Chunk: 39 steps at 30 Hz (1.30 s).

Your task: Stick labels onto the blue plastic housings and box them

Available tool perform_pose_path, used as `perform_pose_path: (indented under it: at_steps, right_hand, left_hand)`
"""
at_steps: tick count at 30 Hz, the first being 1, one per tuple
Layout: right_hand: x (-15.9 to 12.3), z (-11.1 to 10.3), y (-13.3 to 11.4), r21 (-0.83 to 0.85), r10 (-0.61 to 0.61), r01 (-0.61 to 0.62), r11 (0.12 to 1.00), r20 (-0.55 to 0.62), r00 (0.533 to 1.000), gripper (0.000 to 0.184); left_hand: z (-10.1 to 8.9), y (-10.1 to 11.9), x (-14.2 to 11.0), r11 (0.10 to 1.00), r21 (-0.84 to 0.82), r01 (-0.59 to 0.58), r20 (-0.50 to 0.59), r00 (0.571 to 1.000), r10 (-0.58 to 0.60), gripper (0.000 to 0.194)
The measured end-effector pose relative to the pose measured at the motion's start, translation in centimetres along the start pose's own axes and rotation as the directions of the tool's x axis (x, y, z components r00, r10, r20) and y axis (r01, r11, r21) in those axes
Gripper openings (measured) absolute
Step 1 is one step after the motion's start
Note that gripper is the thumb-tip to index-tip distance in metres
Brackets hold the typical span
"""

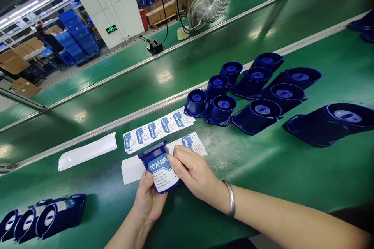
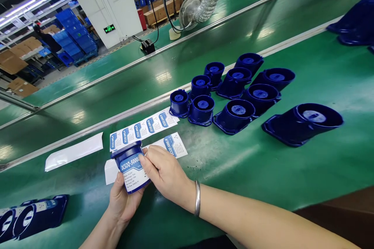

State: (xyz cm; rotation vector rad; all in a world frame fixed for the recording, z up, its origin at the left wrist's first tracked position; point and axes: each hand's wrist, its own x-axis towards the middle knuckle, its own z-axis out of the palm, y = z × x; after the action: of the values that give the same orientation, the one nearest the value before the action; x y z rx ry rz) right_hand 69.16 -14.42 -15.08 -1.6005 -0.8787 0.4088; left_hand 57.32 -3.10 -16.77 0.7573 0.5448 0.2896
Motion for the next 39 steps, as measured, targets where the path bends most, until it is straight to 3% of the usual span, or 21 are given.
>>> perform_pose_path:
  at_steps: [14, 18, 21, 23, 26, 31, 33, 35, 39]
  right_hand:
    - [0.0, 0.0, -0.1, 0.071, -0.006, 0.006, 0.997, -0.006, 1.000, 0.051]
    - [0.0, 0.7, 0.6, 0.209, 0.127, -0.108, 0.972, -0.077, 0.989, 0.050]
    - [0.1, 1.4, 1.3, 0.299, 0.254, -0.213, 0.930, -0.103, 0.962, 0.054]
    - [0.2, 1.6, 1.7, 0.353, 0.278, -0.234, 0.906, -0.079, 0.957, 0.054]
    - [0.4, 1.4, 2.0, 0.438, 0.284, -0.227, 0.870, -0.066, 0.957, 0.053]
    - [0.8, 0.1, 2.2, 0.366, 0.245, -0.160, 0.917, -0.199, 0.949, 0.056]
    - [1.0, -0.3, 2.0, 0.352, 0.220, -0.159, 0.922, -0.139, 0.966, 0.060]
    - [1.2, -0.7, 1.8, 0.393, 0.205, -0.186, 0.900, -0.007, 0.979, 0.065]
    - [1.2, -1.1, 1.4, 0.449, 0.199, -0.278, 0.849, 0.216, 0.956, 0.069]
  left_hand:
    - [-0.5, 0.1, 0.4, 0.997, 0.048, -0.061, -0.010, 0.998, 0.061, 0.070]
    - [-0.8, -0.2, 0.5, 0.999, -0.018, -0.044, 0.027, 0.999, 0.044, 0.066]
    - [-1.0, -0.2, 0.6, 0.999, -0.041, -0.028, 0.044, 0.999, 0.030, 0.074]
    - [-0.9, 0.0, 0.7, 0.999, -0.048, 0.001, 0.061, 0.998, 0.002, 0.074]
    - [0.0, 0.9, 0.7, 0.987, -0.105, 0.123, 0.147, 0.983, -0.107, 0.057]
    - [1.2, 1.6, 0.7, 0.913, -0.183, 0.365, 0.312, 0.902, -0.298, 0.061]
    - [1.2, 1.3, 0.7, 0.888, -0.165, 0.430, 0.359, 0.864, -0.352, 0.063]
    - [1.1, 1.0, 0.8, 0.868, -0.138, 0.478, 0.411, 0.825, -0.389, 0.064]
    - [0.9, 0.7, 0.8, 0.848, -0.080, 0.524, 0.453, 0.777, -0.438, 0.067]
